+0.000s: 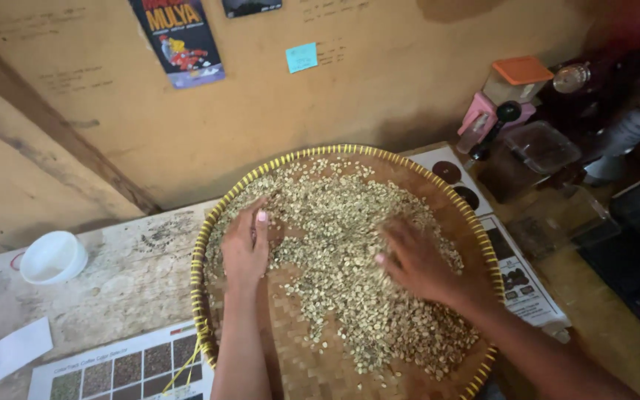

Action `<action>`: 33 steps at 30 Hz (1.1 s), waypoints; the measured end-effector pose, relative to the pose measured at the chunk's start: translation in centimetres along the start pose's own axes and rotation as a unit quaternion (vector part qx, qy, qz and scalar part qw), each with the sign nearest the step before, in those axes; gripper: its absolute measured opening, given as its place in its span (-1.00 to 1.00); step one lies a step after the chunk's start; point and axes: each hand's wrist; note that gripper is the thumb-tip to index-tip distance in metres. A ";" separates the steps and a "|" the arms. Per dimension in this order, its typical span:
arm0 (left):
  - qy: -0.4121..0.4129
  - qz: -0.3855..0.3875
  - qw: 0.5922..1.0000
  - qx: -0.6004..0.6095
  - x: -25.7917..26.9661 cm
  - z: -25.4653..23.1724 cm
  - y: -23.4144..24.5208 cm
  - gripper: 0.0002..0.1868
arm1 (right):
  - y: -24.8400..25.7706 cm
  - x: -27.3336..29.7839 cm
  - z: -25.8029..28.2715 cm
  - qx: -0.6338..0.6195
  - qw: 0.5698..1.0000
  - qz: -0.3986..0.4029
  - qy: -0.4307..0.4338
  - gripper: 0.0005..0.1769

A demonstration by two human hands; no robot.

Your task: Manually sorting green coffee beans in a woven tray to remove defects

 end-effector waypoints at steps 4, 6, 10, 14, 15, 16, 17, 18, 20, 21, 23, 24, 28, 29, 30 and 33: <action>-0.013 0.023 1.000 0.003 0.2 -0.6 0.3 -0.68 | 3.1 0.2 5.2 -0.081 0.992 0.096 0.017 -0.46; -0.008 0.024 1.000 -0.012 0.1 -0.5 0.1 -0.68 | 2.6 0.6 5.7 -0.116 0.982 0.112 0.100 -0.52; -0.037 0.042 0.998 -0.025 0.0 -1.8 0.4 -0.50 | 1.9 1.4 3.0 -0.194 0.970 0.121 0.079 -0.52; -0.006 0.032 0.999 0.019 0.1 -1.5 0.3 -0.67 | 0.2 1.0 -2.8 -0.125 0.992 0.000 -0.011 -0.49; -0.009 0.037 0.999 0.027 0.2 -1.1 -0.5 -0.66 | -0.3 1.2 -4.1 -0.110 0.990 0.019 -0.089 -0.35; -0.012 0.038 0.999 0.027 0.3 -0.6 -0.7 -0.66 | -0.3 1.1 -3.2 -0.110 0.990 0.017 -0.091 -0.35; -0.014 0.036 0.999 0.021 0.4 -0.2 -1.1 -0.67 | -0.3 0.9 -2.4 -0.057 0.997 0.025 -0.044 -0.39; -0.016 0.034 0.999 0.014 0.5 0.2 -1.4 -0.67 | -0.3 0.7 -1.5 -0.005 0.999 0.033 0.003 -0.41; -0.020 0.040 0.999 0.017 0.3 0.5 -1.6 -0.68 | 1.0 0.9 1.0 -0.066 0.995 0.068 0.011 -0.44; -0.024 0.044 0.999 0.017 0.4 0.7 -1.6 -0.69 | 1.5 1.0 2.3 -0.127 0.986 0.102 0.021 -0.45; -0.017 0.041 0.999 0.022 0.5 0.2 -1.1 -0.69 | 0.9 1.6 2.4 -0.135 0.980 0.144 0.021 -0.49; -0.013 0.038 0.999 0.027 0.3 -0.2 -1.0 -0.69 | 0.6 1.9 2.3 -0.142 0.973 0.183 0.021 -0.54; -0.017 0.031 0.999 0.027 0.1 -0.3 -0.5 -0.70 | 1.3 0.4 0.9 -0.269 0.953 0.131 0.034 -0.64; -0.022 0.036 0.999 0.028 0.2 0.1 -0.8 -0.70 | 0.7 -0.2 -0.2 -0.228 0.969 0.083 0.038 -0.70; -0.027 0.041 0.998 0.029 0.3 0.4 -1.1 -0.70 | 0.1 -0.7 -1.3 -0.186 0.981 0.035 0.043 -0.76; -0.028 0.025 0.999 0.028 -0.1 -1.6 0.6 -0.71 | -0.6 -2.3 -1.3 -0.200 0.978 0.003 0.065 -0.78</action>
Point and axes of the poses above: each hand's wrist, its own x-axis away from the middle knuckle, its own y-axis out of the back of the hand, z = x × y, and after that the axes turned 9 degrees about -x, right-handed
